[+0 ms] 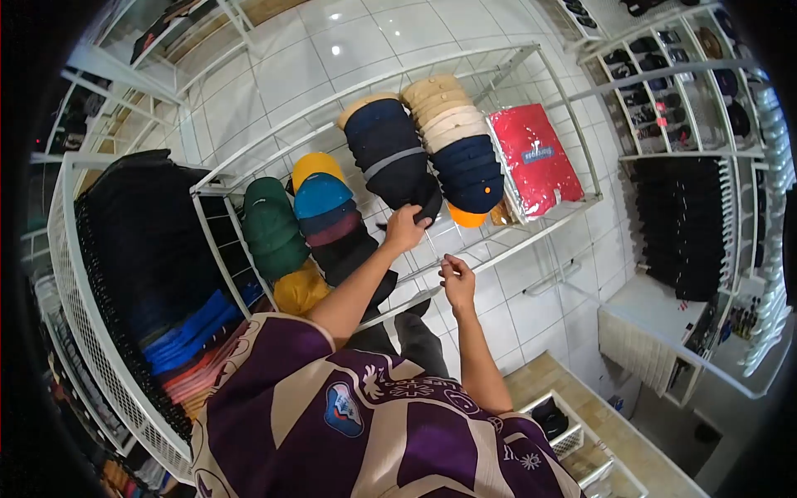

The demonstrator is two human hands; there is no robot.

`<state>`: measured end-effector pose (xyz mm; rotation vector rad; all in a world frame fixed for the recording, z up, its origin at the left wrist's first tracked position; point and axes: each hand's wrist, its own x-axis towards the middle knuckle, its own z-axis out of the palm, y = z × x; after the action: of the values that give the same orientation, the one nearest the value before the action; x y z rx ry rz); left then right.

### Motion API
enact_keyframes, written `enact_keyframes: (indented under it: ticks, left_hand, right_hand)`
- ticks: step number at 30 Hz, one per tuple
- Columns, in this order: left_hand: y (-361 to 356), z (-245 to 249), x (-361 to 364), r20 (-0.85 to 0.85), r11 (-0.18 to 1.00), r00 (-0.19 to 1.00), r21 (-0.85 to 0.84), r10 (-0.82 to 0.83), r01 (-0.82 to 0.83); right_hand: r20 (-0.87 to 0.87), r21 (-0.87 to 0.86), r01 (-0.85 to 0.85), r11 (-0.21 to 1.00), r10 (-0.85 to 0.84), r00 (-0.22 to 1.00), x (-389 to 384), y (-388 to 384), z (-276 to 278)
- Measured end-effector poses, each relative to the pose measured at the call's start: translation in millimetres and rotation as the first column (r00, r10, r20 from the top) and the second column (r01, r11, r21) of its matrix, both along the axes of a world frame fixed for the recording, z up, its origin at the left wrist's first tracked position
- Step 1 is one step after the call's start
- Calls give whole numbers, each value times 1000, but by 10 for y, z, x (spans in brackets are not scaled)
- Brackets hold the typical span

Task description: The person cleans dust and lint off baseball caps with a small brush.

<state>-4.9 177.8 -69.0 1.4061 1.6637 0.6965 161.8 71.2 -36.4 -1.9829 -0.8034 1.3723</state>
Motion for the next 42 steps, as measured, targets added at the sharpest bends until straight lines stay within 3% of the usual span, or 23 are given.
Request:
enact_keyframes:
  ticks: [1, 2, 3, 4, 6, 8, 10, 12, 13, 14, 16, 17, 18, 20, 22, 24, 26, 28, 30, 33, 35, 39, 42]
  left_hand:
    - [-57, 150, -25, 64, 998, 996, -26, 67, -65]
    - [-130, 307, -58, 237, 969, 953, -204, 188, -140]
    - [-237, 418, -62, 489, 942, 816, -277, 309, -190]
    - [-323, 566, -76, 690, 912, 600, -349, 406, -216]
    - [-505, 952, -104, 847, 874, 217, -470, 486, -121]
    - [-634, 1256, -96, 882, 883, 76, -455, 465, -116]
    - [-799, 1426, -45, 905, 899, 87, -395, 416, -188]
    - [-1004, 1506, -77, 906, 903, 137, -364, 399, -228]
    - [-1177, 1543, -51, 900, 911, 182, -359, 396, -204]
    - [-1356, 1592, 20, 900, 890, 158, -352, 407, -290]
    - [-1777, 1709, 155, 924, 901, 187, -254, 334, -352]
    - [-1952, 1630, 198, 971, 897, 71, -182, 228, -402]
    - [-2144, 1715, 271, 970, 863, 77, -170, 233, -476]
    - [-2458, 1929, 413, 900, 657, -303, -435, 313, -615]
    - [-2699, 2190, 610, 910, 545, -244, -398, 334, -738]
    - [-2977, 2251, 781, 879, 496, -7, -275, 476, -824]
    - [-3319, 2259, 959, 823, 378, 2, -259, 569, -889]
    - [-3678, 2352, 1205, 787, 380, 88, -193, 610, -905]
    - [-3997, 2415, 1475, 816, 255, 2, -178, 579, -950]
    - [-4406, 2585, 1970, 847, 7, -144, -172, 511, -985]
    - [-4624, 2742, 2239, 856, -264, -271, -165, 441, -950]
    - [-5208, 2904, 2860, 876, -500, -301, -80, 378, -862]
    - [-5602, 2973, 3330, 867, -665, -386, -89, 315, -742]
  right_hand:
    - [-32, -50, -16, 999, 14, 999, 24, 78, 45]
    - [-40, -38, -33, 999, 32, 999, 18, 152, 79]
    - [101, 20, 32, 999, -34, 994, 8, 225, 98]
    - [229, 93, 88, 992, -107, 967, -28, 339, 151]
    - [201, 147, 105, 983, -134, 970, 29, 539, 181]
    - [-326, 116, 237, 965, -188, 926, 27, 755, 409]
    - [-610, -5, 136, 991, -111, 785, 81, 927, 653]
    - [-708, 139, 32, 990, 77, 702, 51, 1065, 724]
    - [-663, 170, -22, 985, 130, 738, 34, 1119, 729]
    - [-672, 175, -108, 979, 199, 714, 37, 1181, 766]
    - [-519, 169, -191, 967, 252, 817, -49, 1246, 951]
    - [-601, 186, -376, 908, 407, 688, -66, 1250, 1309]
    - [-633, 229, -447, 865, 481, 607, -111, 1227, 1306]
    - [-484, 298, -652, 697, 699, 526, -242, 1128, 1575]
    - [-427, 378, -803, 462, 856, 292, -366, 899, 1741]
    - [-223, 392, -870, 299, 948, 226, -447, 487, 1862]
    - [-279, 384, -896, 222, 953, 116, -520, 128, 2001]
    - [-266, 495, -865, 81, 962, -62, -645, -106, 1951]
    - [-370, 554, -824, -119, 851, -372, -806, -423, 1989]
    - [-331, 592, -762, -262, 783, -526, -837, -1112, 2343]
    - [-326, 613, -714, -337, 716, -617, -836, -1607, 2452]
    - [-139, 615, -576, -538, 646, -751, -542, -2575, 2676]
    - [-22, 683, -435, -587, 578, -816, -313, -3201, 2614]
